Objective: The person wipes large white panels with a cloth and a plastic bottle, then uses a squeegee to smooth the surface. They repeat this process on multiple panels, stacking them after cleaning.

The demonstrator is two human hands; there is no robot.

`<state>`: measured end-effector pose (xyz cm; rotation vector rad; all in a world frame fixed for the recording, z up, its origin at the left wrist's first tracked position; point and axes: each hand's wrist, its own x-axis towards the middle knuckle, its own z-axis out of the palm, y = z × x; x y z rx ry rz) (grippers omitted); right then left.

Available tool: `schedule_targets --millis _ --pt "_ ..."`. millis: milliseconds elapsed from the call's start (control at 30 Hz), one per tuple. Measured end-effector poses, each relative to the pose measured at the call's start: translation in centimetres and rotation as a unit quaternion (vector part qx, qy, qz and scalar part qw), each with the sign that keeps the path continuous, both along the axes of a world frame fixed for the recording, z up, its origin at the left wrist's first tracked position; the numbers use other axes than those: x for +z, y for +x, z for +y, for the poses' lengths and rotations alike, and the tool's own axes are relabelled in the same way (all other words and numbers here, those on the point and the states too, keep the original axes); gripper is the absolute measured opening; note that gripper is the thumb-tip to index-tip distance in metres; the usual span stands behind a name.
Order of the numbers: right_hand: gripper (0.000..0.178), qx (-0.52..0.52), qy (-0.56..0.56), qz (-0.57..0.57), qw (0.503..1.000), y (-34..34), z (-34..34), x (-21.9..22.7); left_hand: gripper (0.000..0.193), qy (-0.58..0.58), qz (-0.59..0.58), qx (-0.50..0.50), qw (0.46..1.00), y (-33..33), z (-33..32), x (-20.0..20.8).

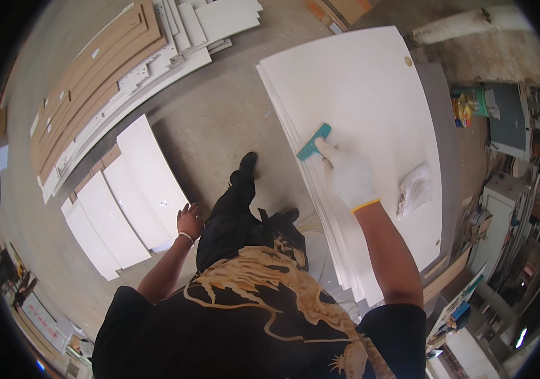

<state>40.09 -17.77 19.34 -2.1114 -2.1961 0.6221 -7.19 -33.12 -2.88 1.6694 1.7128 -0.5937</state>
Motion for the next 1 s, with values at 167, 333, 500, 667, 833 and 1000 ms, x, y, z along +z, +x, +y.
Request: schedule_targets --millis 167,333,500,667,833,1000 --pt "0.041 0.032 0.034 0.006 0.999 -2.5 8.4 -1.0 0.055 -0.005 -0.006 0.024 1.0 -0.7 1.4 0.2" --pt "0.038 0.048 0.012 -0.034 0.998 -4.8 15.1 -0.8 0.054 -0.008 -0.017 0.058 0.998 -1.5 2.0 0.7" --pt "0.035 0.055 -0.007 -0.046 0.997 -6.7 19.3 0.0 0.053 0.003 -0.023 0.063 0.998 -1.8 2.7 0.7" --pt "0.036 0.021 -0.066 0.013 0.998 -8.8 22.0 0.7 0.052 0.026 -0.039 0.056 0.997 -1.8 4.1 0.1" --pt "0.044 0.002 0.029 0.075 0.997 -13.2 20.6 0.0 0.049 0.101 -0.065 0.06 0.991 -2.4 5.7 -0.2" --pt "0.059 -0.027 -0.021 0.093 0.995 -19.0 13.6 -6.1 0.041 0.248 -0.161 0.078 0.952 -3.0 9.7 0.5"
